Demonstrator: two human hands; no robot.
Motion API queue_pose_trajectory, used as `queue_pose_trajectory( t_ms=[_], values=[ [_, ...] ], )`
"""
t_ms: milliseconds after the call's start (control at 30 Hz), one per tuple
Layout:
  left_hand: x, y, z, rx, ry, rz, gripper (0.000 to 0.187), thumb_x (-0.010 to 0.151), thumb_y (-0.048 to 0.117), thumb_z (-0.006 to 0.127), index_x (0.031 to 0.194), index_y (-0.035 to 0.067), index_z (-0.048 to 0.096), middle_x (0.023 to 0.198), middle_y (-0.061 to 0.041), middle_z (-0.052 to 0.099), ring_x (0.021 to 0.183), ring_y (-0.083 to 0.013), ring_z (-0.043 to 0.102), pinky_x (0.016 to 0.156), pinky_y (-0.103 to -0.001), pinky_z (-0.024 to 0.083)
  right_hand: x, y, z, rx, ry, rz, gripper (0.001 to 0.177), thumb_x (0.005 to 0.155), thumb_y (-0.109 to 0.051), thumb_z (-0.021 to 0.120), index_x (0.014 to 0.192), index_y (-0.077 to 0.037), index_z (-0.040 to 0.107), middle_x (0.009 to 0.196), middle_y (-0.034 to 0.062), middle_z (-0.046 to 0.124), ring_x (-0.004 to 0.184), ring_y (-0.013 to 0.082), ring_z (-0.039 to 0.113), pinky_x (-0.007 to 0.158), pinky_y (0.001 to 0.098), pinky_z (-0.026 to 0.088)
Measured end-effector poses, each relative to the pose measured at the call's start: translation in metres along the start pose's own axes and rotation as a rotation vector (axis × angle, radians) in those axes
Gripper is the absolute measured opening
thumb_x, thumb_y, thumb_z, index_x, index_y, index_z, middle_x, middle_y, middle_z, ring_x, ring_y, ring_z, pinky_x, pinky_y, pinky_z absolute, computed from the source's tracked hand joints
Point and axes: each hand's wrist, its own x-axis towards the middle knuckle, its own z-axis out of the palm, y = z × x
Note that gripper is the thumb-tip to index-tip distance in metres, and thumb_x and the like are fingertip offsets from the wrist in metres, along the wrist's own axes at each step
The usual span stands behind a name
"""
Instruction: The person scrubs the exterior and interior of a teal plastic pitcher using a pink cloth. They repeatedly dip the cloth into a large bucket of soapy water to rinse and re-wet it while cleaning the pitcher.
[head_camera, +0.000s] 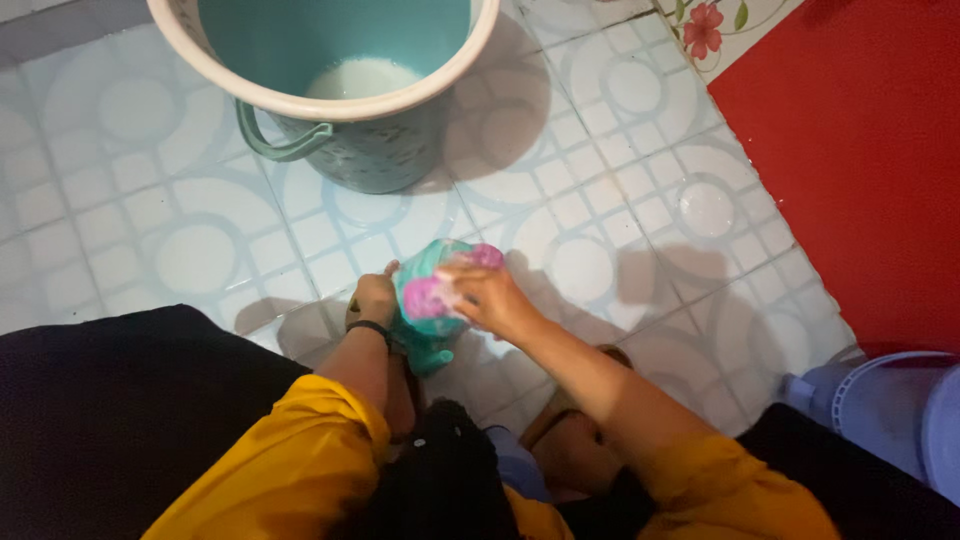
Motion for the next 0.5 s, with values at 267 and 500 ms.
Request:
queue_pose_trajectory(
  t_ms=[267, 500],
  values=[
    [0.005, -0.002, 0.007, 0.625, 0.13, 0.329, 0.093, 0.096, 0.015, 0.063, 0.169, 0.018, 0.006, 0.115, -0.008, 0.074, 0.1, -0.021, 0.073, 0.079, -0.03, 0.057, 0.008, 0.057, 0.0, 0.128, 0.225, 0.273, 0.026, 0.084, -0.007, 0.076, 0.11, -0.01, 0.076, 0.134, 0.0054, 0.067, 0.126, 0.0237, 0.061, 0.104, 0.0369, 0.053],
    [0.006, -0.005, 0.013, 0.174, 0.231, 0.117, 0.045, 0.107, 0.028, 0.05, 0.149, 0.028, 0.034, 0.097, -0.01, 0.078, 0.085, -0.0246, 0.075, 0.07, -0.04, 0.062, 0.008, 0.025, 0.01, -0.116, 0.139, -0.034, 0.015, 0.078, -0.007, 0.084, 0.093, -0.008, 0.081, 0.123, 0.0082, 0.075, 0.115, 0.0261, 0.067, 0.107, 0.0527, 0.044]
  ],
)
